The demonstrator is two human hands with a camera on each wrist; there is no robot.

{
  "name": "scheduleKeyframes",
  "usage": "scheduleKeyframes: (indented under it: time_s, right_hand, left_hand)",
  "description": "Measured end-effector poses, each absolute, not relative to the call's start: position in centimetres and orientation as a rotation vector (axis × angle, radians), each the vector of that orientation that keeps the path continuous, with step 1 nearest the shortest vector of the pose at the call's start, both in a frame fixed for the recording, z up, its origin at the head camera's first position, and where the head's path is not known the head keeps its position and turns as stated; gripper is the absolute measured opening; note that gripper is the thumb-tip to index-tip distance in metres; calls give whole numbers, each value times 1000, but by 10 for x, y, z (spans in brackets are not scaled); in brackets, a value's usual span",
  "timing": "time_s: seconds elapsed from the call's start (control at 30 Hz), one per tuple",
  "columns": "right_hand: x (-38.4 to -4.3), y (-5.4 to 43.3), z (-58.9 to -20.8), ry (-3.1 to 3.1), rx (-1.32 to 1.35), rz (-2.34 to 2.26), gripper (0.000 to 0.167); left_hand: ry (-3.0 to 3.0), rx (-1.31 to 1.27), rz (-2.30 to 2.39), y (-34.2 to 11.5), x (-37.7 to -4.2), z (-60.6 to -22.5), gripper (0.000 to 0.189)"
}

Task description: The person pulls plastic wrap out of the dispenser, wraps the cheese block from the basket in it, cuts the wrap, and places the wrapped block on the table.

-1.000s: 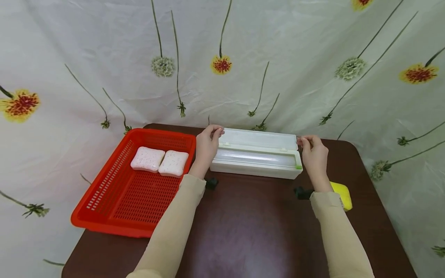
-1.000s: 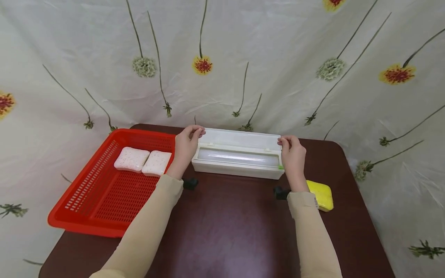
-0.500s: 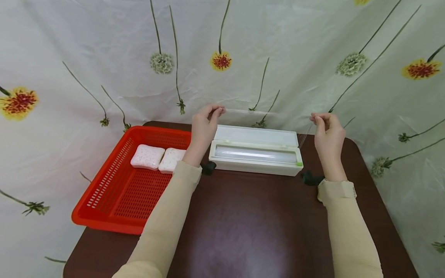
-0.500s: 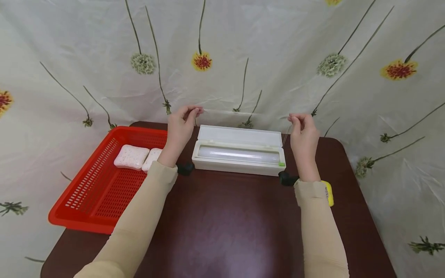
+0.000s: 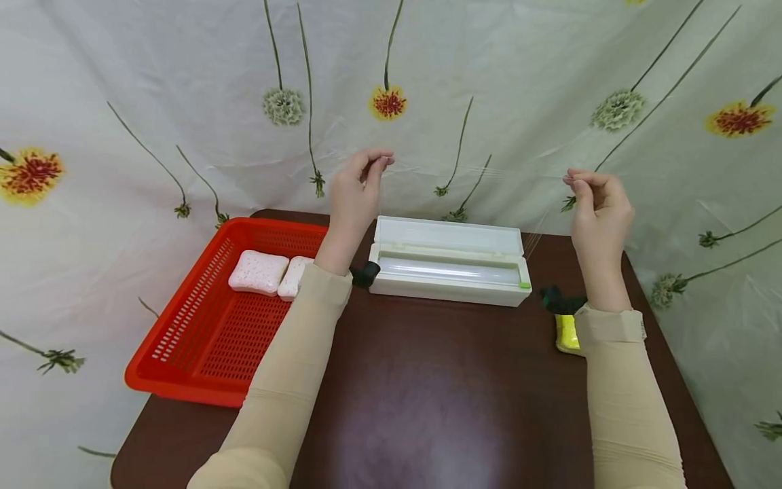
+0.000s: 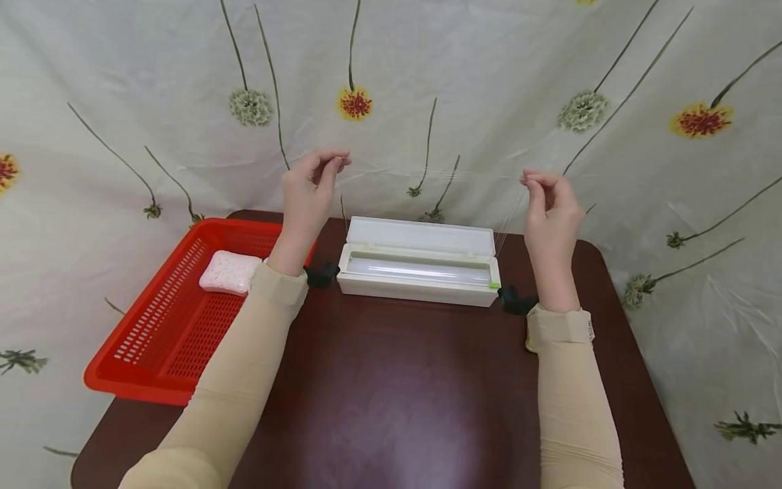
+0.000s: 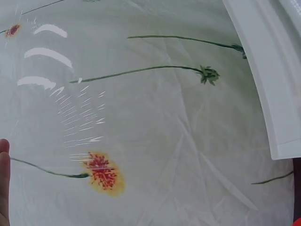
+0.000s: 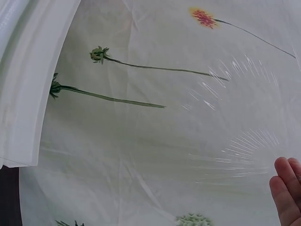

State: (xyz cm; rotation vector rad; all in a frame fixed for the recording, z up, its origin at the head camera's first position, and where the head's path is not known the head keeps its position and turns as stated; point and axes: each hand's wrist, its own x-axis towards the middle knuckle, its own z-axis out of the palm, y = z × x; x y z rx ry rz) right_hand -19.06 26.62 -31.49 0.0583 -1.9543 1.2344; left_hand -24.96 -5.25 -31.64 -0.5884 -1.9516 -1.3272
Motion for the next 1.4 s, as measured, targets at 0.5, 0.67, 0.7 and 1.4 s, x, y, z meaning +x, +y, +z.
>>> scheduleKeyframes:
  time_s: [0.5, 0.67, 0.7, 1.4]
  right_hand:
    - [-171, 259, -285, -1726, 146, 1405, 11]
    - [-165, 261, -291, -1717, 167, 1330, 14]
    - [-162, 262, -292, -1716, 171, 1313, 15]
    - [-51, 257, -328, -1828, 293, 795, 10]
  left_hand:
    - [-1779, -702, -1287, -54, -236, -287, 20]
    - [-1782, -692, -1263, -56, -227, -289, 20]
    - [-1782, -693, -1258, -56, -223, -290, 20]
    - [-1809, -728, -1035, -80, -126, -320, 15]
